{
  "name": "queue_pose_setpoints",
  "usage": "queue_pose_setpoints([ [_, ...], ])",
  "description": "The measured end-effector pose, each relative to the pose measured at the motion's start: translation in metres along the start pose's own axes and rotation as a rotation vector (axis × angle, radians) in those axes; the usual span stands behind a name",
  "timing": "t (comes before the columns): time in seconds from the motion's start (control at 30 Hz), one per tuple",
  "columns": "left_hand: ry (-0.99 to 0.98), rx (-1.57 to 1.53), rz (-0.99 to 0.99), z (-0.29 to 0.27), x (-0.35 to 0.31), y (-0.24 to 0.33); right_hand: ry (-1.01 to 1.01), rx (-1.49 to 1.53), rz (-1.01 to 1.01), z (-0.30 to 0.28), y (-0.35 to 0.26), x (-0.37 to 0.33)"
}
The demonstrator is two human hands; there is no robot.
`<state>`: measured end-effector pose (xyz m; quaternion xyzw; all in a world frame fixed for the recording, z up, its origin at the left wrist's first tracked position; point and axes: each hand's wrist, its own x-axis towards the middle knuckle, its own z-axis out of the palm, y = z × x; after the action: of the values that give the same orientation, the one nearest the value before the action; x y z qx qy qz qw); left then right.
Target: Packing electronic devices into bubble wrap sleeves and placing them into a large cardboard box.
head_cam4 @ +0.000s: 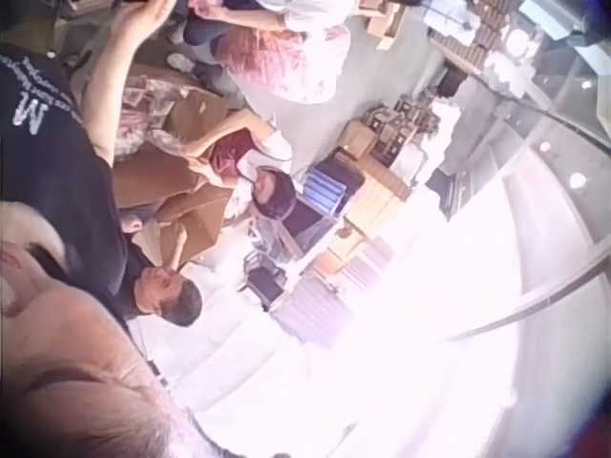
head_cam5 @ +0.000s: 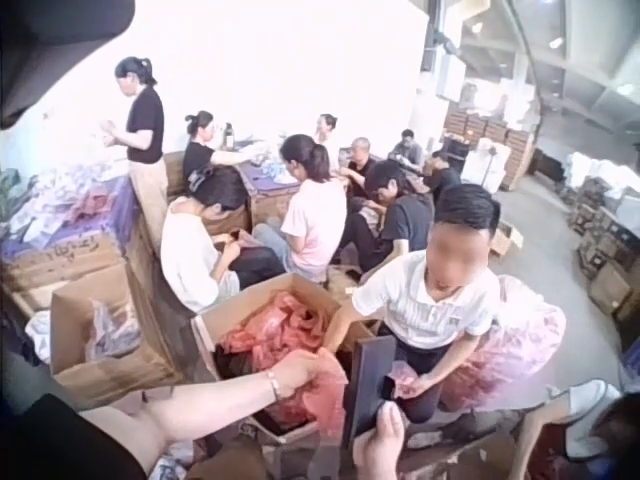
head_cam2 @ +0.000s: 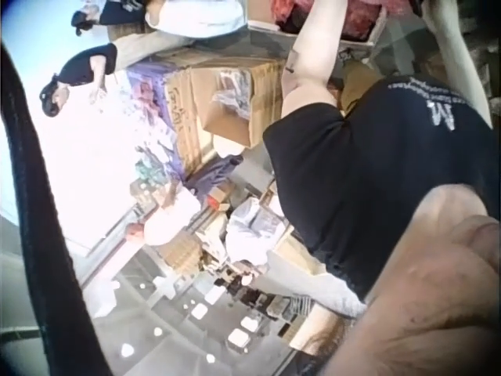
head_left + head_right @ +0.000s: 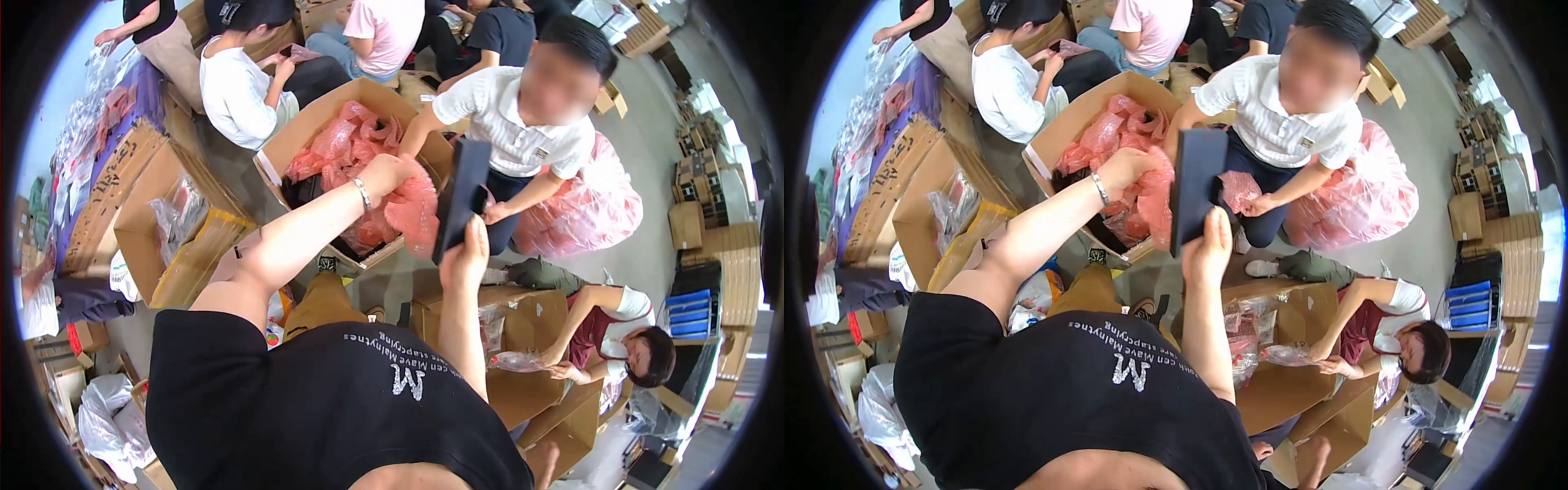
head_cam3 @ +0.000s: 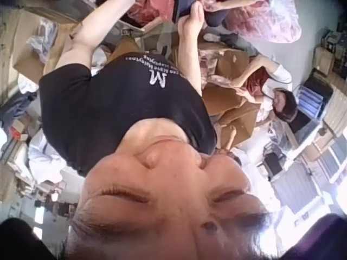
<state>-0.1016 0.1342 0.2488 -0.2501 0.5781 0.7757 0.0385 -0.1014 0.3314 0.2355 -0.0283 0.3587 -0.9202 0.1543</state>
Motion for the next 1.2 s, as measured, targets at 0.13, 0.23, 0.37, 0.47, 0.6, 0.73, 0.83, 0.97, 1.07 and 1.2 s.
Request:
queue_pose_setpoints([
  [0.13, -0.133, -0.231, 0.086, 0.049, -0.044, 0.004, -0.051, 0.113, 0.030, 0.006, -0.007, -0.007],
  [0.23, -0.269, -0.032, 0.329, 0.054, -0.069, -0.004, -0.021, 0.165, 0.067, -0.005, -0.014, -0.008],
  [0.37, 0.028, 0.788, 0.983, 0.060, -0.081, -0.028, 0.001, 0.234, 0.074, -0.008, -0.019, -0.007],
  [0.47, 0.018, 0.800, 0.853, 0.066, -0.098, -0.021, -0.016, 0.257, 0.077, -0.010, -0.020, -0.008],
  [0.6, 0.021, 0.870, 0.877, 0.065, -0.097, -0.027, -0.051, 0.335, 0.167, -0.001, -0.040, -0.024],
  [0.73, 0.101, 1.060, 1.043, 0.083, -0.104, -0.026, -0.145, 0.175, 0.076, 0.001, -0.047, -0.027],
  [0.83, 0.056, 0.974, 1.080, 0.091, -0.101, -0.024, -0.088, 0.040, -0.036, -0.006, -0.042, -0.023],
  [0.97, -0.059, 0.962, 0.880, 0.083, -0.106, -0.010, 0.038, 0.124, 0.007, -0.004, -0.055, -0.024],
  [1.07, -0.275, 0.576, 0.568, 0.077, -0.109, 0.002, 0.041, 0.153, -0.028, -0.014, -0.063, -0.023],
  [1.2, -0.312, 0.254, 0.305, 0.058, -0.087, 0.000, -0.050, 0.157, -0.046, -0.028, -0.068, -0.022],
])
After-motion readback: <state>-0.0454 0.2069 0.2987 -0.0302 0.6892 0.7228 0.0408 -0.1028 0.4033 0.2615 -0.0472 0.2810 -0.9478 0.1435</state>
